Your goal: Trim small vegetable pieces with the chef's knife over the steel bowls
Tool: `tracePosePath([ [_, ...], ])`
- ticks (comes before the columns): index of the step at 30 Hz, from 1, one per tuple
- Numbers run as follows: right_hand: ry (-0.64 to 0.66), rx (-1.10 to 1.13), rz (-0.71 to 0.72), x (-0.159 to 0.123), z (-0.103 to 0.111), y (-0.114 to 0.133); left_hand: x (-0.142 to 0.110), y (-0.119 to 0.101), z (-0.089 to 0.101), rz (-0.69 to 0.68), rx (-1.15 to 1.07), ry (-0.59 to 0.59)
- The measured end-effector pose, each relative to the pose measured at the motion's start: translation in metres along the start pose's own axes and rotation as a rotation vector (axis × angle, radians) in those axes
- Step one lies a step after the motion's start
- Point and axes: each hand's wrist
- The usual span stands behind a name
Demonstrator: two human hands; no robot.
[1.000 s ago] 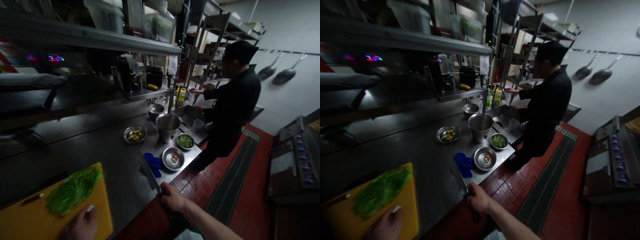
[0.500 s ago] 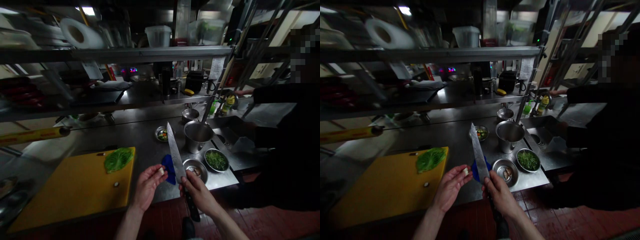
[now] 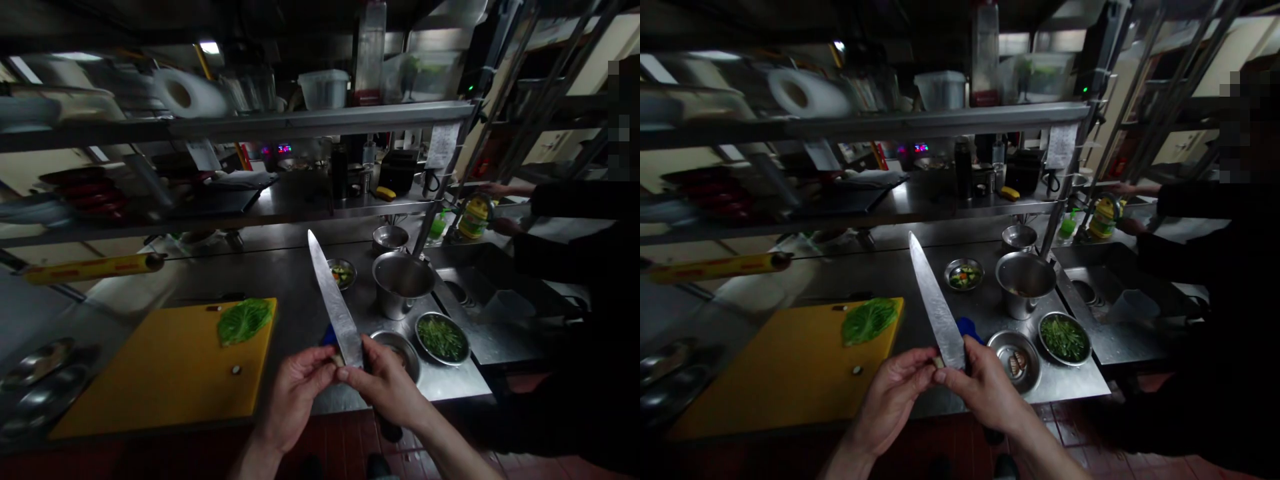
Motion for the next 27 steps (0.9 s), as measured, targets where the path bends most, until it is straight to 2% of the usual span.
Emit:
tracePosePath([
  [7, 0.053, -0.074, -0.002, 0.009, -0.013, 0.02, -0.011, -0.019, 0.013, -0.05, 0.11, 0.047],
  [14, 0.028, -0.078, 0.03, 0.012, -0.029, 0.034, -0.019, -0.036, 0.015, -0.129, 0.279, 0.005],
  [19, -0.012, -0.167, 0.032, 0.01, -0.032, 0.035, -0.02, -0.045, 0.012, -0.167, 0.321, -0.039],
  [27, -0.087, -0.352, -0.001, 0.004, -0.026, 0.024, -0.018, -0.055, 0.007, -0.143, 0.285, 0.029],
])
Point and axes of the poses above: each hand's wrist, its own x-axis towards the middle knuckle, its own z-axis out of the back of the hand, y = z × x, and after that the axes turned 12 degrees about y, right-handed
